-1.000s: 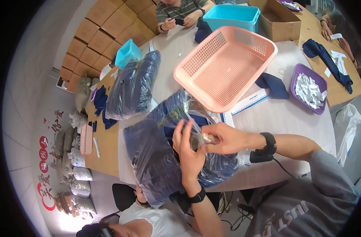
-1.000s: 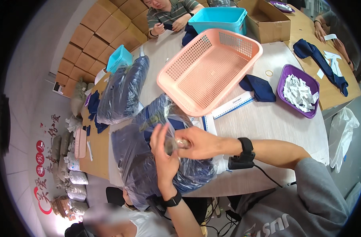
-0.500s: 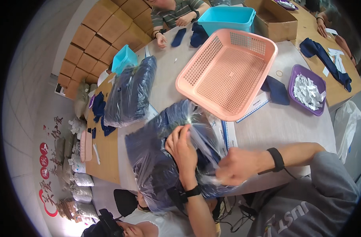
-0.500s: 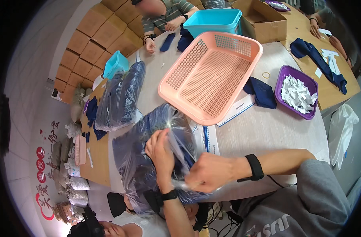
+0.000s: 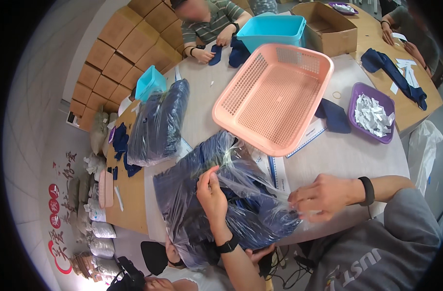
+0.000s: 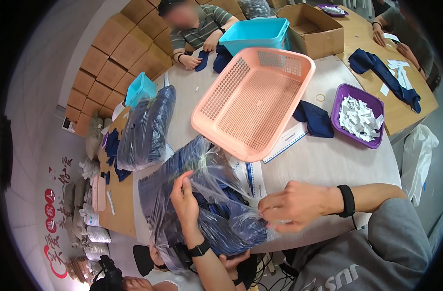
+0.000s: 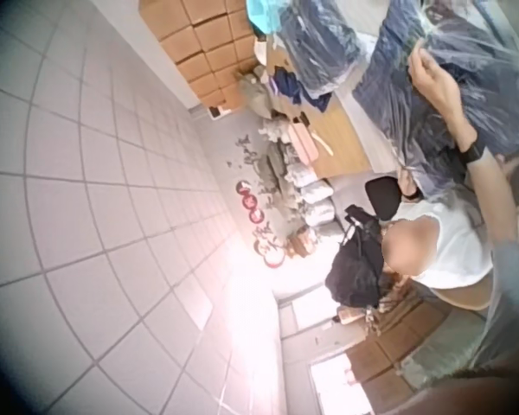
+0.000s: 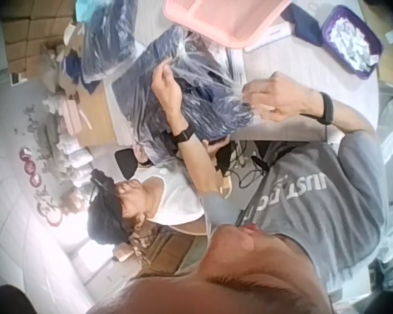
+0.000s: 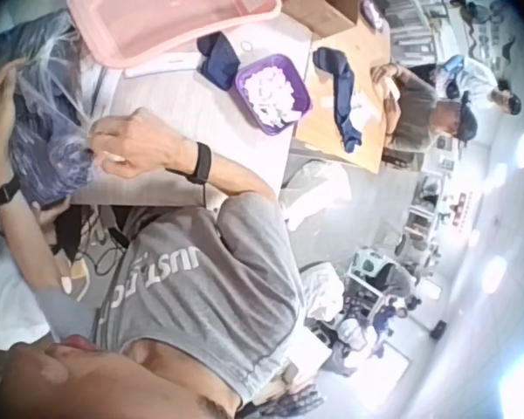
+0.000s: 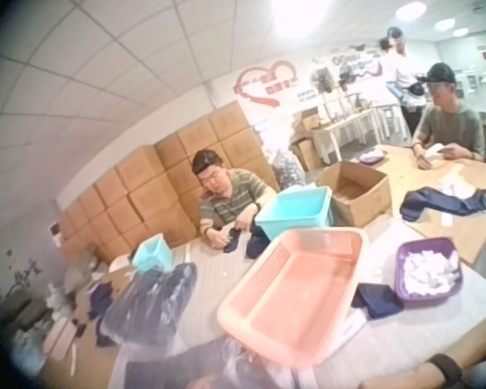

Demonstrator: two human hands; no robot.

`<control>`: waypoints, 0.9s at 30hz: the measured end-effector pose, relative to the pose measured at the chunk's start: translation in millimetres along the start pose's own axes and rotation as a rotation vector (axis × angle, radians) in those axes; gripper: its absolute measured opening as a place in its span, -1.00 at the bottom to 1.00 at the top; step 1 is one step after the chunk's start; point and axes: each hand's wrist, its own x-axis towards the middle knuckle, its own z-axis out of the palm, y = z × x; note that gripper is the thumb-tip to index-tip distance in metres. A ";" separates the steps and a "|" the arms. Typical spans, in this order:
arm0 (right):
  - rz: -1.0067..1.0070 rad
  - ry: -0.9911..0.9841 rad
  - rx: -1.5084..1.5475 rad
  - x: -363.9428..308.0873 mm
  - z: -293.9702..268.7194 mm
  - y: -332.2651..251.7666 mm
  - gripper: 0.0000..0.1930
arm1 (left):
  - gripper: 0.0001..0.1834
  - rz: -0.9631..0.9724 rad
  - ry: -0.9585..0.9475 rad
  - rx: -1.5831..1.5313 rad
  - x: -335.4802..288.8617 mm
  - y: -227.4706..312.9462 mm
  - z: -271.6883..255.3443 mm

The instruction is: Packing fabric shoe components into a white plastic bag.

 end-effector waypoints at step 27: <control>0.470 0.223 0.005 115.3 86.3 79.4 -0.64 | -0.79 0.197 -0.418 0.399 44.3 -0.3 -4.0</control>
